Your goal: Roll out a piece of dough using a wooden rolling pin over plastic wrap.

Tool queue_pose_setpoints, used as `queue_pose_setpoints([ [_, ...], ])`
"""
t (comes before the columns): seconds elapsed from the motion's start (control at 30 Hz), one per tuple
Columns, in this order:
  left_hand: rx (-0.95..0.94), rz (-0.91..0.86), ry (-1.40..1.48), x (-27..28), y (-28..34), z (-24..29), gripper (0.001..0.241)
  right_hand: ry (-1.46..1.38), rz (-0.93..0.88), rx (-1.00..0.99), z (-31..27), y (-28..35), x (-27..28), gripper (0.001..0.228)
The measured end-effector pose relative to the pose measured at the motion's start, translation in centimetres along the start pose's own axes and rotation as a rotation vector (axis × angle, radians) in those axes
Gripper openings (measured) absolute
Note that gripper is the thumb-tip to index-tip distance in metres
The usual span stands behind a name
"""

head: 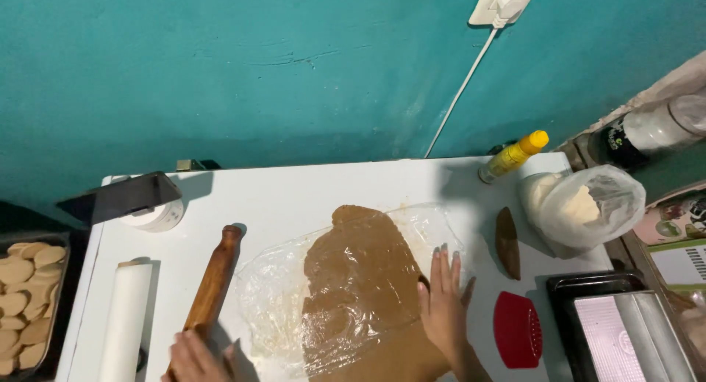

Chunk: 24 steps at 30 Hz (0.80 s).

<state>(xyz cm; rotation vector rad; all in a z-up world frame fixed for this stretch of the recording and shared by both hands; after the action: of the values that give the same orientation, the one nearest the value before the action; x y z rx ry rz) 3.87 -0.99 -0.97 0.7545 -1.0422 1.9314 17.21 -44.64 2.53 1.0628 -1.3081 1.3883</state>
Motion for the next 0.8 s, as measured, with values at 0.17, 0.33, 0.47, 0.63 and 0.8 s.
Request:
queue_pose_setpoints([
  [0.17,0.444,-0.054,-0.401,1.1,2.0,-7.1,0.072,-0.192,0.075,0.156,-3.6,2.6,6.3,0.073],
  [0.33,0.224,-0.070,-0.044,4.2,-0.2,4.1,0.064,-0.225,0.176,0.309,-6.8,3.2,12.5,0.069],
  [0.47,-0.066,-0.275,0.238,2.2,0.3,12.3,0.056,-0.076,0.140,0.464,-7.4,3.8,11.5,0.068],
  [0.63,-0.234,-0.370,0.256,-1.7,1.9,13.5,0.057,-0.153,-0.010,0.379,-2.6,6.5,2.8,0.061],
  [0.8,-0.293,-0.392,0.219,-4.0,-0.7,12.6,0.073,-0.212,-0.101,0.403,-4.0,2.8,4.8,0.062],
])
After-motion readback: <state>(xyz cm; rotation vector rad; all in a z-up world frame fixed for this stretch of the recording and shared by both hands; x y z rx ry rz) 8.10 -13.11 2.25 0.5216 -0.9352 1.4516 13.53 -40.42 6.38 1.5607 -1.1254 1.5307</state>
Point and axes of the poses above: each hand's wrist, its own y-axis away from the middle knuckle, its own x-axis out of the back of the hand, z = x × y, the point moved 4 cm from there along -y, towards the middle knuckle, and after that the axes turned 14 degrees about y, right-handed, at the moved point
